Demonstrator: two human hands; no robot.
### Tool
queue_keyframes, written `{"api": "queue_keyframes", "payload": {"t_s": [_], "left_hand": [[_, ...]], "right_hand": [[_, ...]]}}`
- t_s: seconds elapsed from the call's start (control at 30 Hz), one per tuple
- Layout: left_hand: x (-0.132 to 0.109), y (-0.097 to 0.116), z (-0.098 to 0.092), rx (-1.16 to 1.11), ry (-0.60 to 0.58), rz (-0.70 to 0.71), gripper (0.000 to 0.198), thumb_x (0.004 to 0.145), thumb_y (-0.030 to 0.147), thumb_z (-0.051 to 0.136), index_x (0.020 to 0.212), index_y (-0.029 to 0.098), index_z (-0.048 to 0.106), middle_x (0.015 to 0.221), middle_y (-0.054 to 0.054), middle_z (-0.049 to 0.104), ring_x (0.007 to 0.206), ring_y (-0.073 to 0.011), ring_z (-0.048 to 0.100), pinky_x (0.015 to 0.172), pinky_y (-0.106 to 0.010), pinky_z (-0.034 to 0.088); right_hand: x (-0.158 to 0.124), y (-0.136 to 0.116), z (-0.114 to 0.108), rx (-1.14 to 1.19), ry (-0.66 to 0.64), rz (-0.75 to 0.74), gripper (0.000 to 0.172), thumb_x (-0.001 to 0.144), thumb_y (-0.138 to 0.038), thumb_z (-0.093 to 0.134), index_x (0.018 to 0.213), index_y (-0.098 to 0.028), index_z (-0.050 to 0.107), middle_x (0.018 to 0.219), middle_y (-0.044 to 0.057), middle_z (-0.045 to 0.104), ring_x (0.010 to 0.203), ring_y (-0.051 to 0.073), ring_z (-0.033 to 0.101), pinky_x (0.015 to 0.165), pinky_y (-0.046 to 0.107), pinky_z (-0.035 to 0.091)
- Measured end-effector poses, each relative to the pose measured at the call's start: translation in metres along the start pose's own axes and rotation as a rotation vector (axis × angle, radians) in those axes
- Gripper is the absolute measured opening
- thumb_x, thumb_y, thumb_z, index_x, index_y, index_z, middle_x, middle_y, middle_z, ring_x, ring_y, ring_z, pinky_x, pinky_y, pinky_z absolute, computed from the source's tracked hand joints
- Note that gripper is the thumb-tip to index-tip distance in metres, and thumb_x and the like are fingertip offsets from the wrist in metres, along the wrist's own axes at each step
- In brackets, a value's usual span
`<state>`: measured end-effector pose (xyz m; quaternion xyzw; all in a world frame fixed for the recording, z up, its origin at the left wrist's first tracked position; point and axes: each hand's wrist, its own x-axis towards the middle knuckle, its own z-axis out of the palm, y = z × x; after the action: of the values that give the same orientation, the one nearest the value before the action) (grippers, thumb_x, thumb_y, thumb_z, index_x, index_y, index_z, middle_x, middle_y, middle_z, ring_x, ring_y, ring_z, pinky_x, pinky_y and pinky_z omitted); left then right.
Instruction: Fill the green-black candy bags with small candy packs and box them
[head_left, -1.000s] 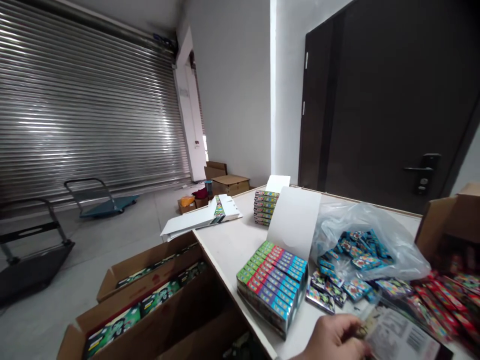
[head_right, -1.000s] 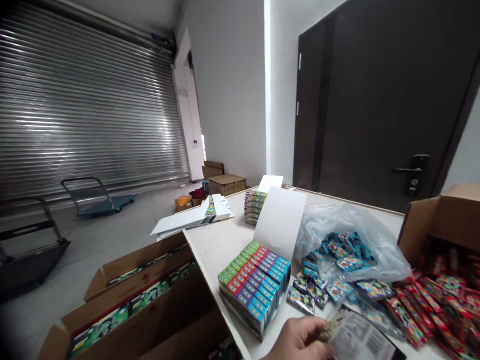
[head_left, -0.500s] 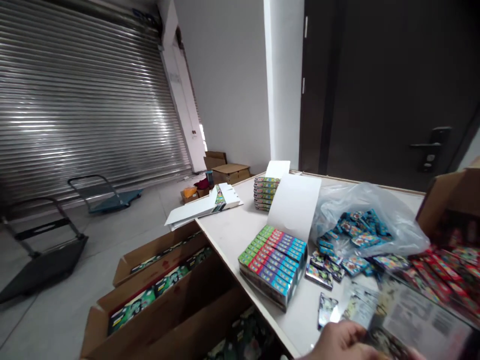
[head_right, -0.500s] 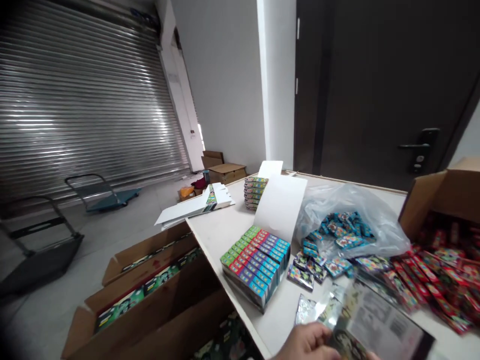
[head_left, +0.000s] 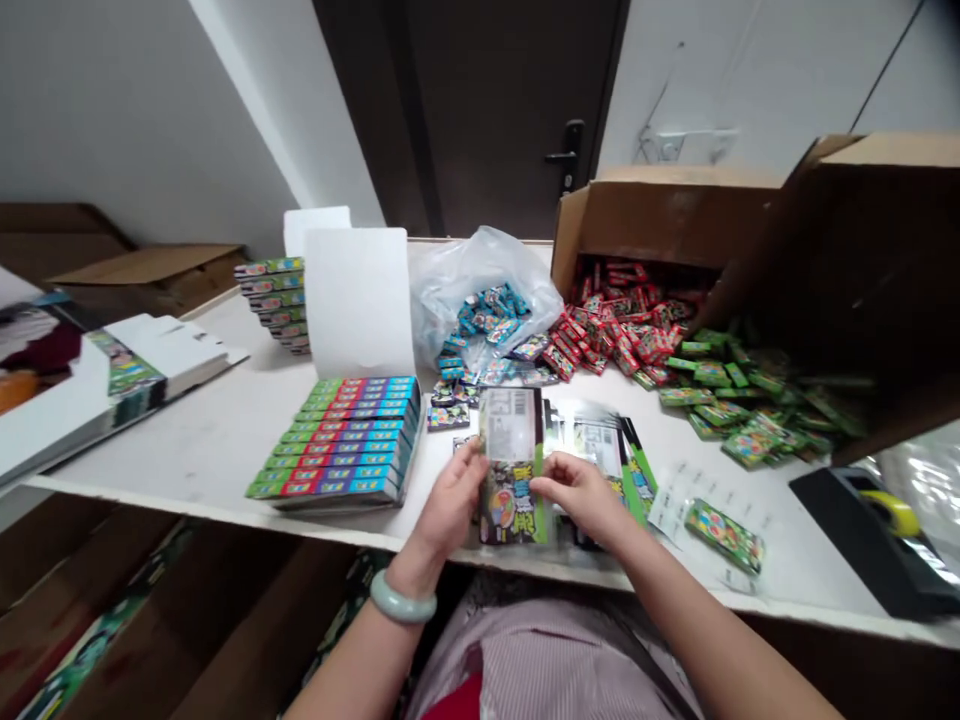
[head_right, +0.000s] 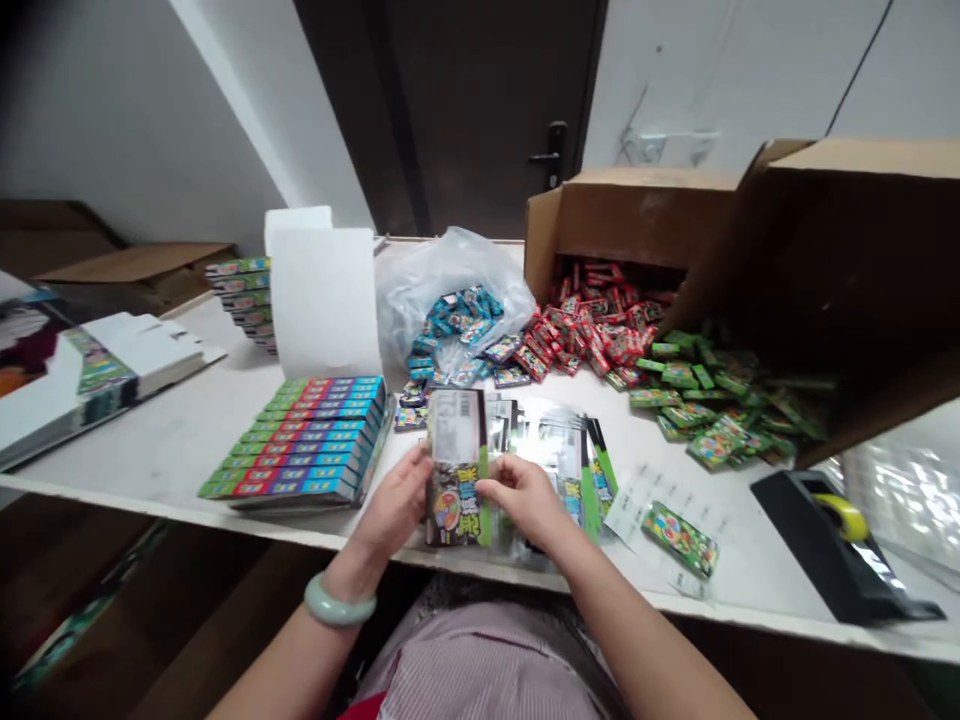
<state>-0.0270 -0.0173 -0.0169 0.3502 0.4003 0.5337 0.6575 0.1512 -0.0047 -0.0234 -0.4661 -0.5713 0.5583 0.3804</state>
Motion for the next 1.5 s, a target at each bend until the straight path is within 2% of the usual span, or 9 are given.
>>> {"api": "queue_keyframes", "payload": {"t_s": [0.13,0.3,0.5,0.77,0.9,1.03,1.17,1.33,1.5], "left_hand": [[0.014,0.010,0.011,0.029,0.109,0.170,0.035,0.074,0.037,0.073,0.099,0.015,0.064,0.094,-0.005,0.072,0.090,-0.0202,0.067,0.081,-0.030,0.053],[0.011,0.000,0.014,0.074,0.104,0.187,0.035,0.074,0.034,0.074,0.103,0.015,0.065,0.093,-0.004,0.072,0.086,-0.0186,0.068,0.079,-0.028,0.053],[0.003,-0.007,0.017,-0.128,0.034,-0.028,0.041,0.064,0.040,0.082,0.093,0.014,0.070,0.087,-0.007,0.074,0.083,-0.0225,0.069,0.079,-0.033,0.054],[0.005,-0.016,0.024,-0.113,0.193,0.068,0.038,0.065,0.036,0.082,0.093,0.015,0.067,0.091,-0.005,0.074,0.091,-0.0219,0.068,0.085,-0.032,0.052],[0.001,-0.019,0.022,-0.144,0.070,-0.059,0.040,0.068,0.037,0.080,0.099,0.016,0.065,0.092,-0.005,0.074,0.089,-0.0215,0.069,0.082,-0.032,0.054],[-0.011,-0.023,0.010,0.001,-0.158,-0.300,0.040,0.071,0.028,0.078,0.106,0.016,0.064,0.094,-0.007,0.074,0.080,-0.0185,0.070,0.074,-0.029,0.055],[-0.020,-0.032,0.004,0.054,-0.064,-0.169,0.034,0.073,0.027,0.077,0.102,0.016,0.064,0.093,-0.005,0.074,0.078,-0.0149,0.069,0.075,-0.025,0.055],[-0.012,-0.024,0.007,-0.031,-0.111,-0.240,0.044,0.070,0.031,0.079,0.107,0.016,0.061,0.094,-0.006,0.073,0.077,-0.0158,0.069,0.070,-0.025,0.055],[0.007,-0.007,0.021,-0.081,0.034,-0.002,0.034,0.070,0.032,0.078,0.096,0.015,0.064,0.088,-0.004,0.072,0.073,-0.0129,0.067,0.065,-0.020,0.052]], "right_hand": [[-0.011,-0.003,0.003,-0.036,-0.023,-0.004,0.024,0.072,-0.036,0.064,0.066,-0.021,0.048,0.061,-0.005,0.049,0.060,0.012,0.048,0.058,0.025,0.041],[-0.011,-0.024,-0.010,0.086,-0.053,-0.059,0.029,0.073,-0.037,0.066,0.096,-0.021,0.057,0.092,0.002,0.065,0.087,0.017,0.060,0.078,0.030,0.047],[-0.001,-0.020,-0.013,0.138,0.036,-0.073,0.030,0.072,-0.038,0.068,0.065,-0.021,0.045,0.058,-0.006,0.048,0.055,0.010,0.044,0.055,0.025,0.037],[-0.025,-0.003,-0.013,-0.006,-0.096,0.025,0.022,0.071,-0.031,0.071,0.073,-0.020,0.053,0.068,-0.003,0.055,0.062,0.011,0.048,0.058,0.025,0.040],[-0.029,0.011,-0.015,-0.005,0.015,0.055,0.030,0.072,-0.037,0.069,0.064,-0.020,0.045,0.058,-0.007,0.045,0.054,0.009,0.041,0.052,0.023,0.034],[-0.026,0.017,-0.022,0.086,0.091,0.073,0.033,0.069,-0.045,0.070,0.069,-0.020,0.049,0.062,-0.005,0.052,0.058,0.011,0.048,0.054,0.025,0.040],[-0.032,0.018,-0.023,0.032,-0.032,0.113,0.027,0.068,-0.040,0.074,0.077,-0.020,0.058,0.073,0.000,0.063,0.070,0.015,0.058,0.063,0.028,0.048],[-0.044,0.024,-0.024,0.107,-0.165,0.211,0.024,0.072,-0.038,0.072,0.083,-0.020,0.062,0.082,0.002,0.068,0.077,0.017,0.063,0.073,0.034,0.052],[-0.057,0.025,-0.027,0.233,-0.344,0.244,0.028,0.076,-0.036,0.069,0.097,-0.018,0.063,0.095,0.005,0.071,0.092,0.021,0.066,0.089,0.041,0.050]]}}
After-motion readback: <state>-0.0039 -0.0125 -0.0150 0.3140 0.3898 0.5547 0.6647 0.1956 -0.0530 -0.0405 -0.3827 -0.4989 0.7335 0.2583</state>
